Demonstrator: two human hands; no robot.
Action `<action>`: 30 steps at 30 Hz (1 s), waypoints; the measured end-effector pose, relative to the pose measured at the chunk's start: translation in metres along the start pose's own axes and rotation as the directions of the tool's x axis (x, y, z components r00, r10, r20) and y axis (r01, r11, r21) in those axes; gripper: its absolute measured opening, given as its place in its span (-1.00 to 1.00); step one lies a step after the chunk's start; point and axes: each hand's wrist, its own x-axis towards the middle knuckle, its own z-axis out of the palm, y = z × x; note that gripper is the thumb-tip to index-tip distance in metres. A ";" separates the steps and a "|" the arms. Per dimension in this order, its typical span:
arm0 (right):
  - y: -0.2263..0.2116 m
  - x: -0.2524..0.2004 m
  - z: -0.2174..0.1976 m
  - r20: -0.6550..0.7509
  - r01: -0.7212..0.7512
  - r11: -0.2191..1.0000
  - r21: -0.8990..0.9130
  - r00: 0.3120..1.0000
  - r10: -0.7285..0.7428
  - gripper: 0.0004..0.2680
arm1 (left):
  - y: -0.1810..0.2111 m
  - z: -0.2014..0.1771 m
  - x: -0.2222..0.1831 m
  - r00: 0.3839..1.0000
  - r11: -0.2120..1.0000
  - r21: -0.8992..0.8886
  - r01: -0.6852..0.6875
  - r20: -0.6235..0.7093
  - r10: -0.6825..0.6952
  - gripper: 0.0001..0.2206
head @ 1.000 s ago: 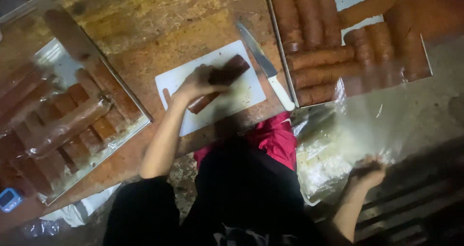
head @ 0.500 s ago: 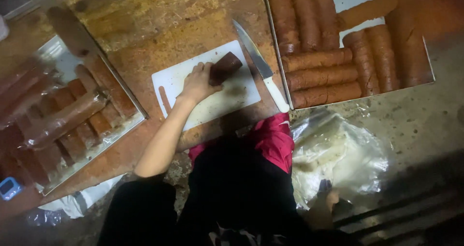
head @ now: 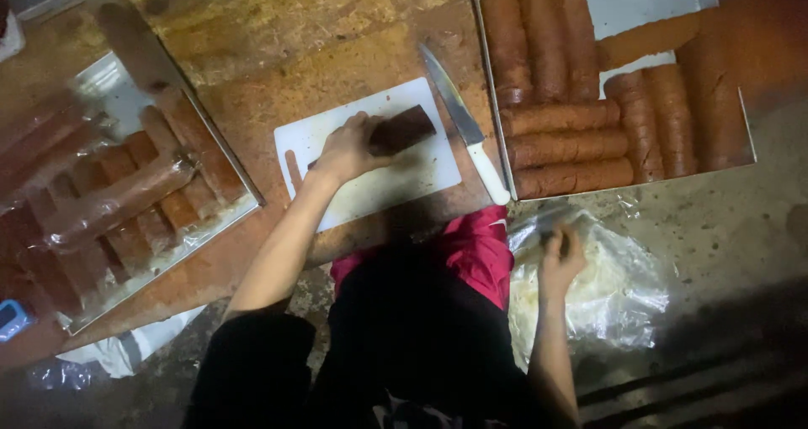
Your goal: Slicing long food rolls into smaller pieces and arranging them in a metal tray
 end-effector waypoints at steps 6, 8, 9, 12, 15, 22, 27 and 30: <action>-0.178 0.039 0.049 0.272 0.579 0.813 0.058 0.774 -0.571 -0.84 | -0.019 0.023 0.012 0.987 0.973 0.222 -0.067 0.159 0.032 -0.21; -0.205 0.042 0.062 0.645 0.424 0.861 -0.280 0.748 -0.158 -0.57 | -0.017 0.026 0.011 0.990 0.965 0.257 -0.059 0.136 0.024 -0.19; -0.200 0.048 0.076 0.643 0.425 0.861 -0.280 0.749 -0.160 -0.57 | -0.015 0.024 0.015 0.991 0.964 0.258 -0.060 0.134 0.026 -0.19; -0.185 0.058 0.102 0.718 0.466 0.752 -0.466 0.696 0.014 -0.44 | 0.000 0.024 0.017 0.986 0.989 0.040 -0.141 0.091 0.137 -0.17; -0.183 0.062 0.110 0.673 0.497 0.714 -0.493 0.738 -0.050 -0.58 | 0.017 0.008 0.014 0.977 0.975 -0.149 -0.163 0.114 0.180 -0.44; -0.220 0.008 0.037 0.719 0.250 0.827 -0.504 0.651 0.241 -0.64 | 0.001 0.032 0.016 0.952 0.948 -0.104 -0.300 -0.092 0.292 -0.65; -0.247 -0.032 0.007 0.711 0.153 0.821 -0.551 0.601 0.365 -0.60 | -0.003 0.050 0.016 0.927 0.941 -0.137 -0.309 -0.265 0.266 -0.70; -0.230 -0.038 0.012 0.752 0.232 0.825 -0.516 0.584 0.306 -0.57 | -0.006 0.066 0.021 0.921 0.958 -0.065 -0.279 -0.301 0.248 -0.63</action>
